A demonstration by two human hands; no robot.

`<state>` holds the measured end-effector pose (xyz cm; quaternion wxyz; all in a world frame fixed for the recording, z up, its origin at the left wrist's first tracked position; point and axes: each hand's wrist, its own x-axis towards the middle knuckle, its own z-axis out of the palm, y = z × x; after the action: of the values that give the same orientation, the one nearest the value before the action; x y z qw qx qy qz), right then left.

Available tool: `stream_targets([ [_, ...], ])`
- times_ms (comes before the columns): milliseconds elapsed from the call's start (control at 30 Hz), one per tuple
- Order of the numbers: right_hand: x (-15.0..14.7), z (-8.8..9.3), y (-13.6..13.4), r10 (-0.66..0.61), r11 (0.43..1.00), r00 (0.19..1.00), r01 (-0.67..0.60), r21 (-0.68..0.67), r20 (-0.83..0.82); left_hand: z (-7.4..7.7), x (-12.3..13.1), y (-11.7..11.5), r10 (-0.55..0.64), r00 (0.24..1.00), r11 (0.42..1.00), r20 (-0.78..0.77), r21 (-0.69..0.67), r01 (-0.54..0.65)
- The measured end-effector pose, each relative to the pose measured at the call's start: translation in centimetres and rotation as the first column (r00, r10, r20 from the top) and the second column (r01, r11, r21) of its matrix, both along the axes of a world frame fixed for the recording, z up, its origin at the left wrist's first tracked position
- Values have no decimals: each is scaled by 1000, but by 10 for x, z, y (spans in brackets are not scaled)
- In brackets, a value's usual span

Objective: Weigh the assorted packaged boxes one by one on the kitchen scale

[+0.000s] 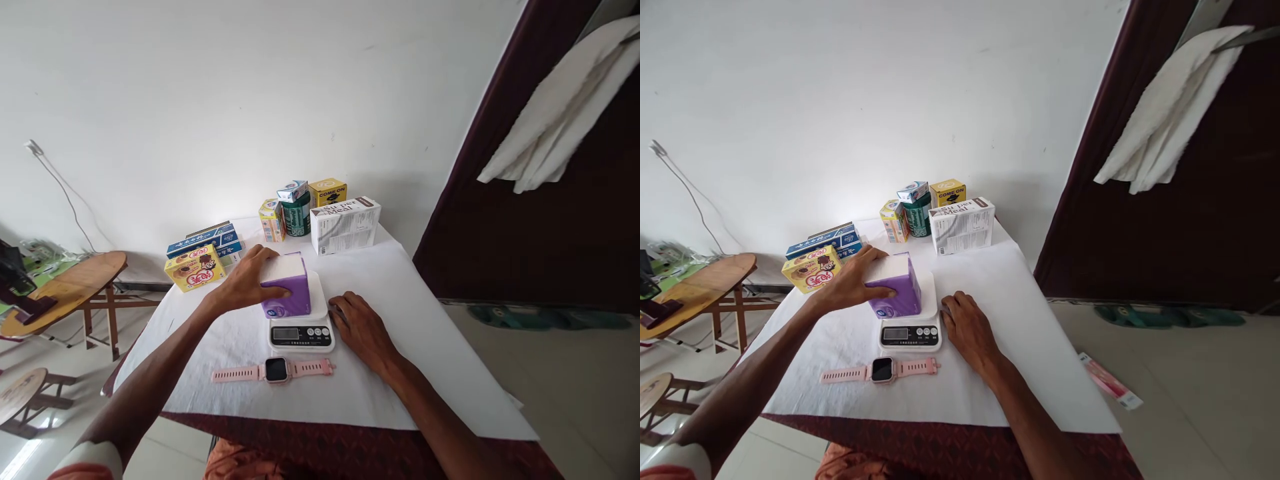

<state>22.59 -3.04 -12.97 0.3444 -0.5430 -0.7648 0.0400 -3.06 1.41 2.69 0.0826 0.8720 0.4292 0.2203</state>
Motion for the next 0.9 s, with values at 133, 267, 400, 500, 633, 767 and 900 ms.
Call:
stream_targets([
  [133,0,1,0,1,1000,1000,-1,-10,-4,-1,5,-6,-32,999,999,-37,7,32],
  [267,-1,3,0,-5,1000,1000,5,-29,-4,1,-7,-11,-23,999,1000,-30,-14,23],
  [400,-1,5,-1,-22,999,1000,22,-49,1,-5,-24,-15,14,1000,1000,11,-27,-13],
  [500,-1,5,-1,-19,999,1000,19,-47,7,-13,-32,-15,42,998,997,54,-63,-38],
  [633,-1,4,-1,-18,1000,1000,18,-17,17,-27,-29,-12,68,993,988,94,-143,-54],
  [767,-1,3,-1,-18,1000,1000,18,4,21,-39,-18,-5,97,966,958,240,-286,-25],
  [900,0,4,-1,-11,1000,1000,11,5,8,-40,-8,20,162,857,930,490,-366,33],
])
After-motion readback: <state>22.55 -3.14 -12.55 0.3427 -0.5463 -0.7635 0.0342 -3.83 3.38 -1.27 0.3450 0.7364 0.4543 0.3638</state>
